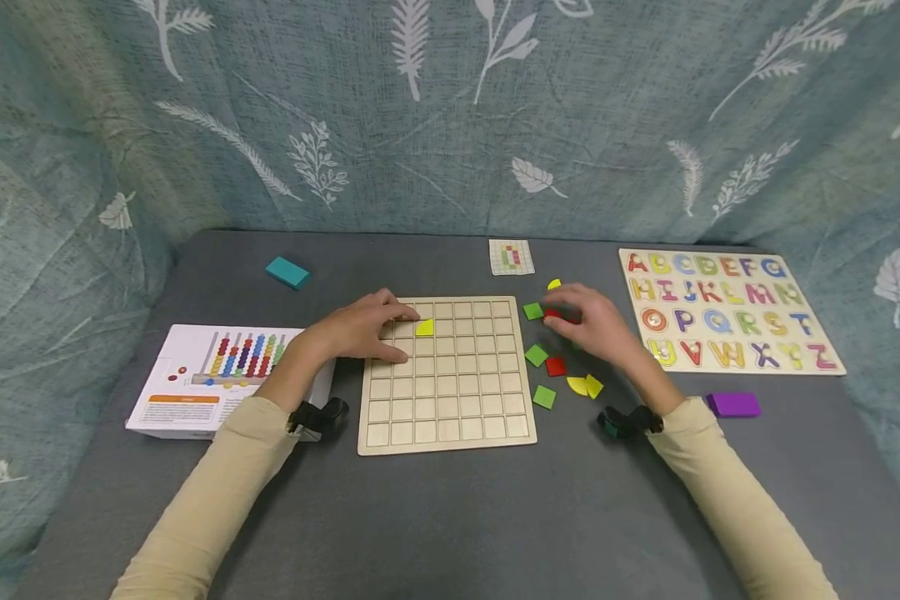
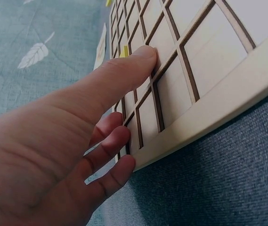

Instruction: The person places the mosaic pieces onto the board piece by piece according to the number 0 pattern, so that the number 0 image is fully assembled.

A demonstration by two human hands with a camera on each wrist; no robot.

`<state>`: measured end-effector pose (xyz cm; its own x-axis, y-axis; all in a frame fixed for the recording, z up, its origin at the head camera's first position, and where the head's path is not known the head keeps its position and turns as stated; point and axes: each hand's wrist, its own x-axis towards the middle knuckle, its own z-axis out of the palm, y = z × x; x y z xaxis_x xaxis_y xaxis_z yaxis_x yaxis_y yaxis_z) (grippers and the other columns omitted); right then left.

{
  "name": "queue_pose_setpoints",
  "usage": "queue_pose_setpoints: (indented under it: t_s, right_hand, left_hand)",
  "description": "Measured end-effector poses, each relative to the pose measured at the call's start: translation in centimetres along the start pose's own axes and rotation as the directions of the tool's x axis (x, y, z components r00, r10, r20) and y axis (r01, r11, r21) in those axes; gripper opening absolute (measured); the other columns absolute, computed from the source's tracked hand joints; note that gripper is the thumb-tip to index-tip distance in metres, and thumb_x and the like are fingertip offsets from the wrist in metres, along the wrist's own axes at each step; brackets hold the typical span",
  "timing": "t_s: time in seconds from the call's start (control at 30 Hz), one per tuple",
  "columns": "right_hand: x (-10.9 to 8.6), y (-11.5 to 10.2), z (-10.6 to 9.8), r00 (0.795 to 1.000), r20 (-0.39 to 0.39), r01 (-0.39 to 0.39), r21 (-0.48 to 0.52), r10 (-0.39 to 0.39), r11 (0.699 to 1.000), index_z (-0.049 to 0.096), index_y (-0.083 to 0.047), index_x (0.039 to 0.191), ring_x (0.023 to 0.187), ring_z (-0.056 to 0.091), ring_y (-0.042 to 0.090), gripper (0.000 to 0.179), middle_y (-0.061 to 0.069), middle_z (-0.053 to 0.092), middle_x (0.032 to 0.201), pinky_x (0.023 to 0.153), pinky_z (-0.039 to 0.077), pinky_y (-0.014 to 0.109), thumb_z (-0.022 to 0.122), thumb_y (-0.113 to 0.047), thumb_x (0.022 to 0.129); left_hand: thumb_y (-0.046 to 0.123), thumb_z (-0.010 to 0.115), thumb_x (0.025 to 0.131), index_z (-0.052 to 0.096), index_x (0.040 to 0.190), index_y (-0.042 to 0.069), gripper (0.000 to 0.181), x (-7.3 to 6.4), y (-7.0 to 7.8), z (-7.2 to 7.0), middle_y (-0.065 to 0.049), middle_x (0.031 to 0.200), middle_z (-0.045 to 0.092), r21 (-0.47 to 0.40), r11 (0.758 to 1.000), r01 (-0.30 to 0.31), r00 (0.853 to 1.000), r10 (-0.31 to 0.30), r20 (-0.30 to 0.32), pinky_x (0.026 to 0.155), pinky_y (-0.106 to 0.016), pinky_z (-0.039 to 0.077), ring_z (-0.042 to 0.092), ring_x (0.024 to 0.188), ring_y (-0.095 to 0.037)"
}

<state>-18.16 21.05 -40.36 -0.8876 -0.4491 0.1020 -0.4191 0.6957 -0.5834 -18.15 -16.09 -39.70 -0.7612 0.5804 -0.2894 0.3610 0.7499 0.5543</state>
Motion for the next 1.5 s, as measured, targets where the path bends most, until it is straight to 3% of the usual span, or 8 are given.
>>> queue_pose_setpoints:
  t_s: [0.17,0.3,0.47,0.7,1.03,1.17,1.3,1.5]
  right_hand:
    - [3.9,2.7,-2.1,0.986,0.151,-0.077,0.033,0.071,0.996,0.057,0.0,0.132,0.134,0.04,0.041,0.043,0.023,0.046,0.142,0.11,0.029,0.059,0.066,-0.015,0.093]
    - [5.8,4.5,-3.1,0.963,0.253,-0.126,0.1,0.098,0.987,0.053,-0.001,0.136,0.127,0.043,0.04,0.045,0.023,0.044,0.141,0.103,0.037,0.055,0.063,-0.015,0.095]
    - [6.3,5.8,-3.1,0.947,0.312,-0.129,0.134,0.082,0.983,0.054,-0.002,0.135,0.119,0.049,0.038,0.044,0.023,0.049,0.135,0.097,0.04,0.053,0.063,-0.015,0.095]
    - [6.3,6.0,-3.1,0.937,0.335,-0.158,0.148,0.101,0.976,0.056,-0.003,0.135,0.127,0.047,0.039,0.042,0.021,0.049,0.139,0.104,0.037,0.054,0.063,-0.013,0.094]
    - [6.3,6.5,-3.0,0.944,0.326,-0.116,0.17,0.055,0.979,0.059,-0.001,0.13,0.116,0.053,0.034,0.038,0.021,0.056,0.133,0.099,0.04,0.047,0.063,-0.007,0.093]
    - [6.2,6.7,-2.7,0.944,0.327,-0.094,0.166,0.035,0.982,0.06,-0.001,0.129,0.121,0.05,0.035,0.037,0.021,0.054,0.134,0.102,0.038,0.05,0.063,-0.007,0.093]
    - [6.2,6.6,-2.5,0.951,0.308,-0.033,0.116,-0.005,0.993,0.063,0.0,0.126,0.125,0.047,0.039,0.034,0.022,0.053,0.133,0.104,0.037,0.054,0.063,-0.004,0.092]
    - [6.3,6.2,-2.2,0.955,0.285,0.081,-0.006,-0.076,0.997,0.067,0.002,0.119,0.116,0.052,0.04,0.029,0.023,0.054,0.127,0.098,0.041,0.055,0.064,-0.001,0.09]
  left_hand:
    - [0.03,0.073,0.087,0.05,0.141,0.015,0.061,-0.1,0.0,0.0,-0.011,0.12,0.044,0.0,1.0,-0.01,1.0,0.01,-0.009,0.081,-0.039,0.037,0.042,0.097,-0.023]
    - [0.03,0.073,0.087,0.05,0.141,0.015,0.061,-0.1,0.0,0.0,-0.011,0.119,0.044,-0.005,1.0,-0.015,1.0,0.015,-0.011,0.081,-0.039,0.037,0.042,0.096,-0.023]
    - [0.03,0.073,0.087,0.05,0.141,0.016,0.06,0.0,0.0,0.1,-0.01,0.119,0.044,-0.006,1.0,-0.007,1.0,0.007,-0.007,0.08,-0.038,0.036,0.041,0.096,-0.022]
    - [0.031,0.074,0.087,0.05,0.141,0.016,0.061,0.1,0.0,-0.1,-0.01,0.119,0.044,0.004,1.0,-0.005,1.0,0.005,-0.003,0.08,-0.038,0.037,0.041,0.096,-0.022]
    - [0.031,0.074,0.087,0.051,0.141,0.017,0.06,0.0,-0.1,-0.3,-0.01,0.121,0.044,-0.013,1.0,0.0,1.0,0.0,0.003,0.082,-0.039,0.038,0.043,0.099,-0.023]
    - [0.029,0.074,0.086,0.051,0.14,0.016,0.06,-0.1,0.0,-0.3,-0.01,0.12,0.045,-0.02,1.0,0.001,1.0,-0.001,-0.001,0.082,-0.039,0.038,0.043,0.099,-0.023]
    - [0.029,0.074,0.086,0.052,0.14,0.016,0.06,0.0,0.1,-0.3,-0.01,0.12,0.045,-0.024,1.0,-0.001,1.0,0.001,-0.002,0.082,-0.038,0.038,0.043,0.099,-0.023]
    - [0.029,0.074,0.087,0.051,0.141,0.015,0.06,0.0,0.0,-0.4,-0.01,0.121,0.044,-0.029,1.0,0.003,1.0,-0.003,0.003,0.083,-0.04,0.038,0.042,0.1,-0.023]
